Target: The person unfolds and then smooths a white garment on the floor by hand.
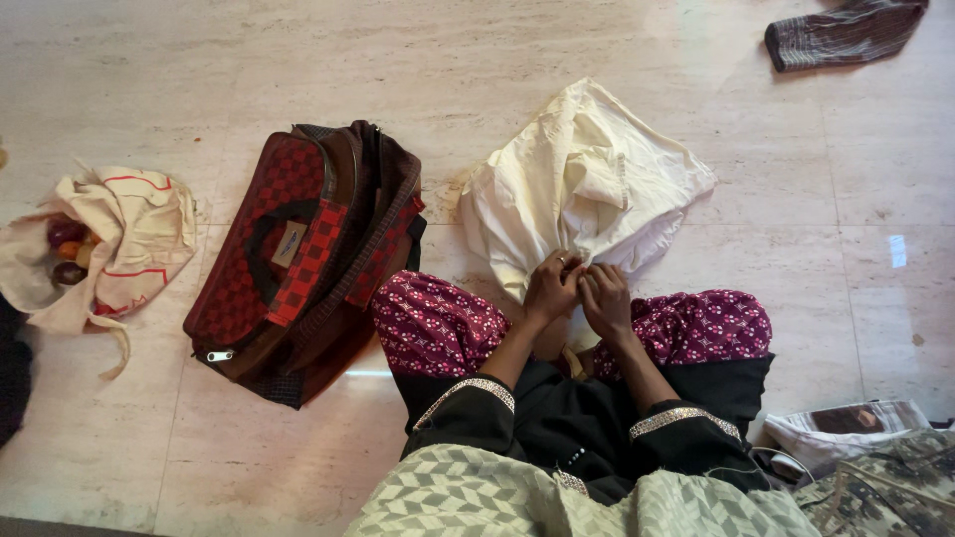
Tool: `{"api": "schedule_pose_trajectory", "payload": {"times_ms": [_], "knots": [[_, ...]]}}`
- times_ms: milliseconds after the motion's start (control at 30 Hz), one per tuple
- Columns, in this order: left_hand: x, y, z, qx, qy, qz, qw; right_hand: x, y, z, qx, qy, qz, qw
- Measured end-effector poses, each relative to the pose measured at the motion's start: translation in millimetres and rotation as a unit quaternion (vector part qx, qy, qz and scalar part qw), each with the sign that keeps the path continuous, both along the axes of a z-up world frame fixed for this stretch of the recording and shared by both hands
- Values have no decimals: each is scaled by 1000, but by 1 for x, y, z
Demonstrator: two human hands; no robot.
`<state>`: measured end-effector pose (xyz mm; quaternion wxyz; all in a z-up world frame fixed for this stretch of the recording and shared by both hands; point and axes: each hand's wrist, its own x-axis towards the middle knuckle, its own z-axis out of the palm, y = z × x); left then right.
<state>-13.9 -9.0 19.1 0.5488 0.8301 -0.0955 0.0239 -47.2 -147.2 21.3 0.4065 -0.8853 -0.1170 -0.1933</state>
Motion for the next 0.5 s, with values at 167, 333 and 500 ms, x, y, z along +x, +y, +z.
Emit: {"api": "schedule_pose_trajectory", "payload": {"times_ms": [167, 333, 500], "knots": [[3, 2, -5, -3, -43, 10, 999, 1, 0, -1, -14, 11, -10, 1000], [-5, 5, 18, 110, -76, 8, 991, 1, 1, -1, 0, 43, -13, 999], [-9, 3, 27, 157, -110, 35, 981, 0, -1, 0, 39, 33, 14, 999]]}}
